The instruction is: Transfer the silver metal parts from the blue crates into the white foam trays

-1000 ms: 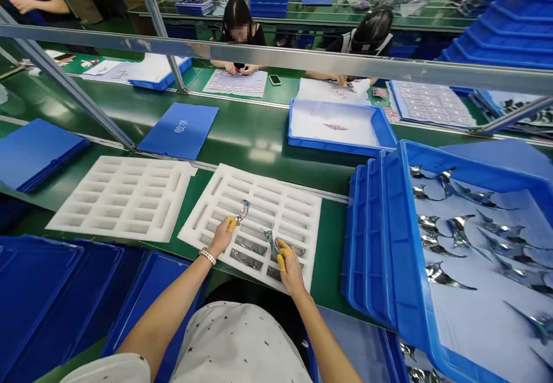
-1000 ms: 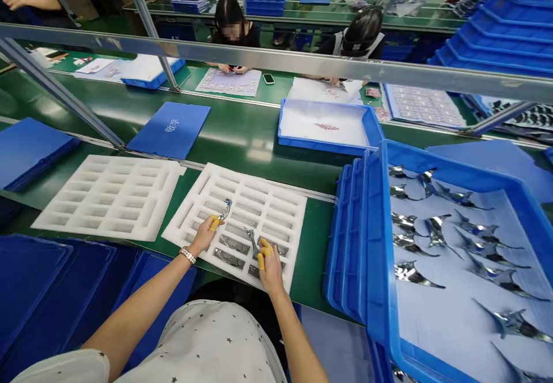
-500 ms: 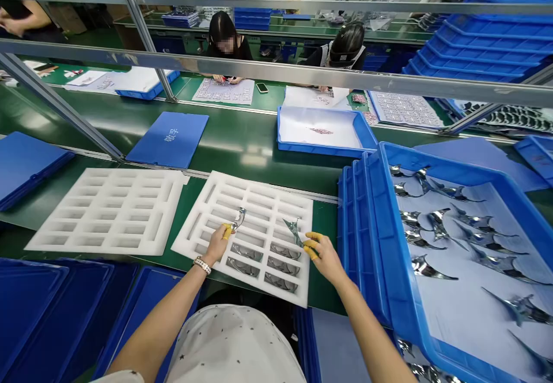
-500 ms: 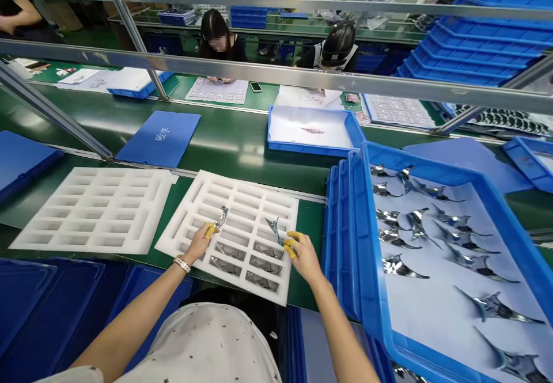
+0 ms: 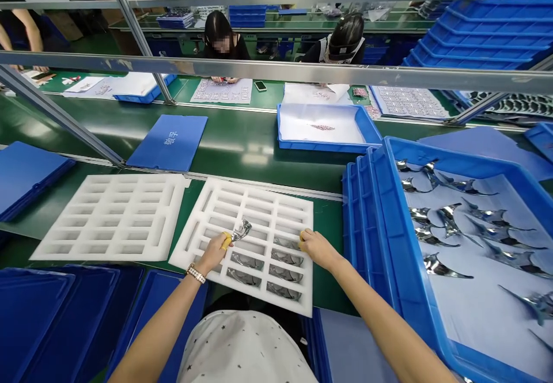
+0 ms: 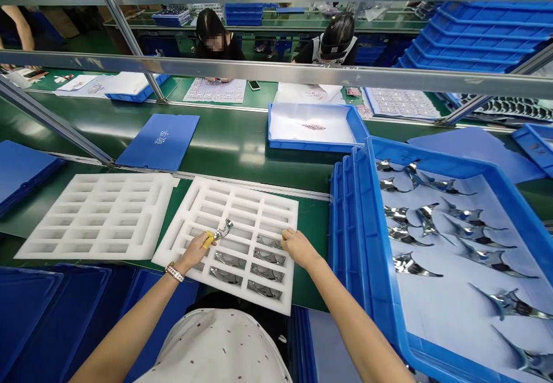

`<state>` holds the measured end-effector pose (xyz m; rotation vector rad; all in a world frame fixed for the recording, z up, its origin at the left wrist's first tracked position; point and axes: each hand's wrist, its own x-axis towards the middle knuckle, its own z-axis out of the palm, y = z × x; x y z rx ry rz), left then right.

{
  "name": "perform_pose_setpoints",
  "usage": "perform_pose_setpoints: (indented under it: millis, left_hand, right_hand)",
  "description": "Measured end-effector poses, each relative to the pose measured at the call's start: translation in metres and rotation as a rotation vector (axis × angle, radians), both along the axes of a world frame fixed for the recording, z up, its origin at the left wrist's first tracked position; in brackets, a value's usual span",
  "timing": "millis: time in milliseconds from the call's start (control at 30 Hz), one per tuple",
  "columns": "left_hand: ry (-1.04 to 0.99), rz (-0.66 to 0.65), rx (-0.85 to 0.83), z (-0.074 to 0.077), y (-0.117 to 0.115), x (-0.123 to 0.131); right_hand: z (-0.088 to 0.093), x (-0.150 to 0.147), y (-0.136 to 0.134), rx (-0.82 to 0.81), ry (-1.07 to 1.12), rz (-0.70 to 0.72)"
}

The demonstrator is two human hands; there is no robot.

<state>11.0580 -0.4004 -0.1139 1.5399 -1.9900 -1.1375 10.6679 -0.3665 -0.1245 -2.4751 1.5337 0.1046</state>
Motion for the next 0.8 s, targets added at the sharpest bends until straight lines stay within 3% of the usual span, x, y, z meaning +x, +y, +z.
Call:
perform_pose_setpoints:
  millis: [167, 533, 800]
  left_hand:
    - [0.021, -0.036, -0.064, -0.004, 0.005, 0.008]
    - [-0.028, -0.075, -0.085, -0.003, 0.009, 0.027]
    - [-0.019, -0.056, -0.108, -0.004, 0.010, 0.022]
  right_hand:
    - [-0.012, 0.018, -0.005, 0.006, -0.011, -0.014]
    - [-0.016, 0.038, 0.001, -0.003, 0.004, -0.055]
    - [-0.024, 0.021, 0.022, -0.066, -0.036, -0.067]
